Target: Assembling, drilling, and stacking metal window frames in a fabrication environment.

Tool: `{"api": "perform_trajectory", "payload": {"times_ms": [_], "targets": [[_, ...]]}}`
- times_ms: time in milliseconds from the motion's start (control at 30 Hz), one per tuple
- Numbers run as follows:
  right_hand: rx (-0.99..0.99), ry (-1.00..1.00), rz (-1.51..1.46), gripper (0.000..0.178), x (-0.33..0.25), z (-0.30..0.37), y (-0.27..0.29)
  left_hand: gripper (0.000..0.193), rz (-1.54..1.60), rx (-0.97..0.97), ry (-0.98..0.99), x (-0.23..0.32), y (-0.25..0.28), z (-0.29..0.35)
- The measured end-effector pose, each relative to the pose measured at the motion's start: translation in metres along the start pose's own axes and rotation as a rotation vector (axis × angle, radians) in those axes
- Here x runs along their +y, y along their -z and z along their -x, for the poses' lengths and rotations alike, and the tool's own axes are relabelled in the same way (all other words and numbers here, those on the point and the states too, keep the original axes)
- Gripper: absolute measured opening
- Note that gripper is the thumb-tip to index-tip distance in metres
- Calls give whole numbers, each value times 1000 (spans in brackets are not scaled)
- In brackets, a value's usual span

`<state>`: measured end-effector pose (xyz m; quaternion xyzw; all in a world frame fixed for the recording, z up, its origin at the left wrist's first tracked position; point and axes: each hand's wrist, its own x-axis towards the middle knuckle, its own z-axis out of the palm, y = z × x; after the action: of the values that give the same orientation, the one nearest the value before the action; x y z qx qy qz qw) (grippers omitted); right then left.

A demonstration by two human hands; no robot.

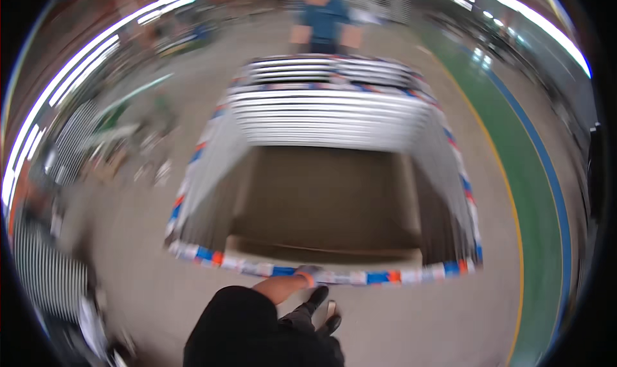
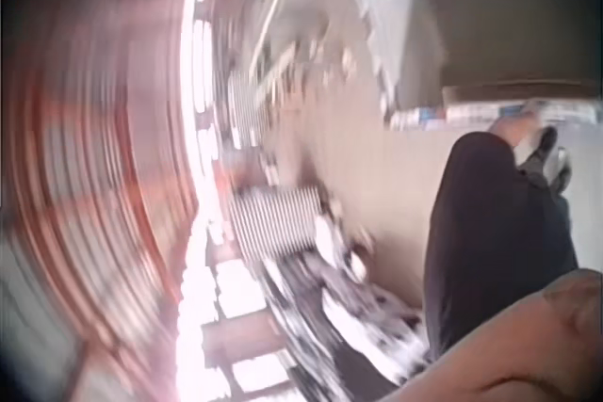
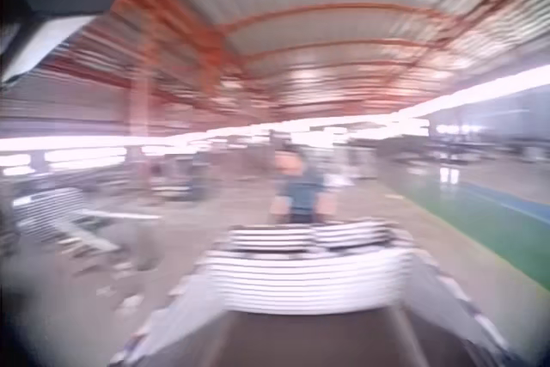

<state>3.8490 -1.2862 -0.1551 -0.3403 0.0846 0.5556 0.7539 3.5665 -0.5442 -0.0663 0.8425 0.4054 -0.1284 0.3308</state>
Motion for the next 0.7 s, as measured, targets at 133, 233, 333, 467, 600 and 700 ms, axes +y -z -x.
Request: {"api": "perform_trajectory", "payload": {"times_ms": [133,233,333,467,600,700], "targets": [[777,-101,941,29,-104,-131,-46,45,-307,332,236,-8,-18,61],[698,-393,1280,35,-154,-187,-79,48,-116,542,305,27,-18,119],[663,-303,1206,42,-166,-299,-114,51,272,638,377,-2,-36,179],[377,-331,1347,25,-31,-392,-293,37,564,671,1087,-71,-173,320],[-252,-406,1363,21,131,-391,-424,47,953,399,1659,-125,-309,473],[-579,-452,1486,25,255,-335,-498,48,1128,261,1840,-61,-346,572]]}}
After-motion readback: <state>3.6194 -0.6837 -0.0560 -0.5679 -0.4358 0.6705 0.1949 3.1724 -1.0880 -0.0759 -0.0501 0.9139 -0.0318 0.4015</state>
